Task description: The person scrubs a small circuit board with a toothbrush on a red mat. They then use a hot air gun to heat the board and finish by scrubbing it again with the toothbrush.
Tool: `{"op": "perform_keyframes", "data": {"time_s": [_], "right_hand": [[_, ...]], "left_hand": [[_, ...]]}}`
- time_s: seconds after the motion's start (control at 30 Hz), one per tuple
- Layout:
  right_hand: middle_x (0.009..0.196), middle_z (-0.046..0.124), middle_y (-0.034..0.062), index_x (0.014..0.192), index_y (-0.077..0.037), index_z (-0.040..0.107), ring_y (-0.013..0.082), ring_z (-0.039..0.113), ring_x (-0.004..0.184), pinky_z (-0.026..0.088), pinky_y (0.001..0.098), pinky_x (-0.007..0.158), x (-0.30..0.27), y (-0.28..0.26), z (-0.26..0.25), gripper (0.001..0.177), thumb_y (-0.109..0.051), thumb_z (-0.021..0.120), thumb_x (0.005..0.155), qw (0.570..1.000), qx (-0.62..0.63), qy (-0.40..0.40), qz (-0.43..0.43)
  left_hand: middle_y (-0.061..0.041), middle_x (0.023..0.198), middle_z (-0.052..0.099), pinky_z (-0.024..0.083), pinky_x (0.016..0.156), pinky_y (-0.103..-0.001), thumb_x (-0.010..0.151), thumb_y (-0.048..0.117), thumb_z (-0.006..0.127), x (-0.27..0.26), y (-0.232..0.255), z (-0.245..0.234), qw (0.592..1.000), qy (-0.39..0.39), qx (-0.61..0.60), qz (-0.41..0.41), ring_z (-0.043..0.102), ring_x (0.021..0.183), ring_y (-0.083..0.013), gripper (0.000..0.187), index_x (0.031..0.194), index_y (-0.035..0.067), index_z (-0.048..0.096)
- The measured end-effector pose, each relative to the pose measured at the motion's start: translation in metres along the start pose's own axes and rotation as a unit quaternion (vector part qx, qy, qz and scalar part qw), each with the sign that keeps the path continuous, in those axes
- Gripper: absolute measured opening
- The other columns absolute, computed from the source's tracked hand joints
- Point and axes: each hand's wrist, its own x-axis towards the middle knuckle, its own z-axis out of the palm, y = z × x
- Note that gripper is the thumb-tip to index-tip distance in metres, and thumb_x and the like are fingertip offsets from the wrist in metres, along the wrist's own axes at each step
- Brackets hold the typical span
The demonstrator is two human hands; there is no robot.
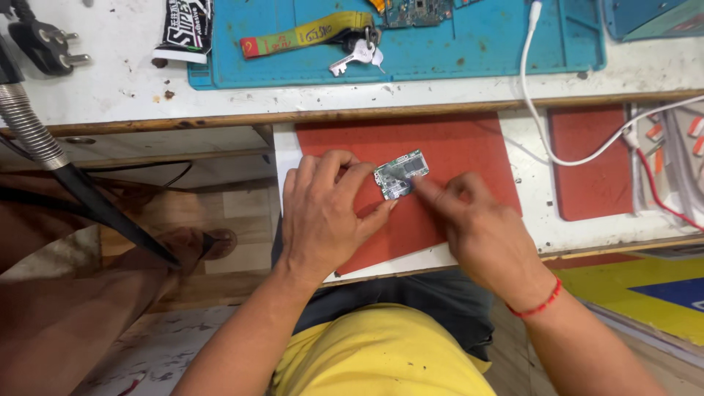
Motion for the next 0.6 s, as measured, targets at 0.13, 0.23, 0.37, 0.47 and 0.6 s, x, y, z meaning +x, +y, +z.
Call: {"op": "perform_keyframes", "data": {"time_s": [0.13,0.23,0.37,0.47,0.6], "right_hand": [[0.101,0.063,0.0138,0.14,-0.021,0.063,0.0362,0.067,0.071,0.053,0.0476,0.061,-0.009,-0.01,-0.004,0.063,0.004,0.056,0.083,1.0,-0.009,-0.014,0.023],[0.103,0.062,0.0169,0.14,-0.017,0.063,0.0395,0.065,0.072,0.053,0.0493,0.06,0.006,-0.014,0.006,0.061,0.004,0.056,0.084,1.0,0.008,-0.001,0.008],[0.105,0.06,0.0195,0.142,-0.014,0.06,0.0408,0.065,0.073,0.053,0.0492,0.059,0.004,-0.016,0.012,0.06,0.002,0.056,0.085,1.0,-0.015,0.01,0.003],[0.102,0.062,0.0131,0.14,-0.024,0.06,0.0357,0.068,0.07,0.055,0.0472,0.059,-0.015,-0.023,0.003,0.06,-0.001,0.055,0.085,0.999,-0.002,0.01,0.046],[0.104,0.061,0.0174,0.141,-0.016,0.061,0.0413,0.065,0.075,0.052,0.0479,0.06,-0.004,-0.019,0.015,0.056,-0.001,0.059,0.088,0.999,-0.006,0.034,0.012]], "left_hand": [[-0.004,0.109,0.062,0.041,0.082,-0.044,0.066,0.035,0.092,-0.001,-0.001,0.001,1.0,0.004,-0.013,-0.005,0.056,0.098,-0.027,0.052,0.109,0.012,0.073],[-0.004,0.109,0.062,0.042,0.084,-0.045,0.065,0.034,0.093,0.0,-0.004,-0.001,1.0,-0.003,-0.014,-0.014,0.056,0.1,-0.0276,0.056,0.113,0.012,0.072],[-0.003,0.108,0.063,0.042,0.083,-0.045,0.061,0.033,0.093,0.002,0.0,0.001,0.999,-0.004,-0.01,-0.03,0.057,0.099,-0.0274,0.061,0.114,0.014,0.071],[-0.004,0.108,0.062,0.042,0.08,-0.045,0.063,0.036,0.095,0.003,0.0,-0.002,1.0,-0.007,-0.017,-0.021,0.057,0.1,-0.0287,0.064,0.118,0.012,0.07],[-0.005,0.11,0.062,0.042,0.082,-0.045,0.064,0.033,0.093,-0.008,-0.001,0.005,1.0,-0.019,-0.01,-0.02,0.057,0.101,-0.0294,0.059,0.115,0.013,0.071]]}}
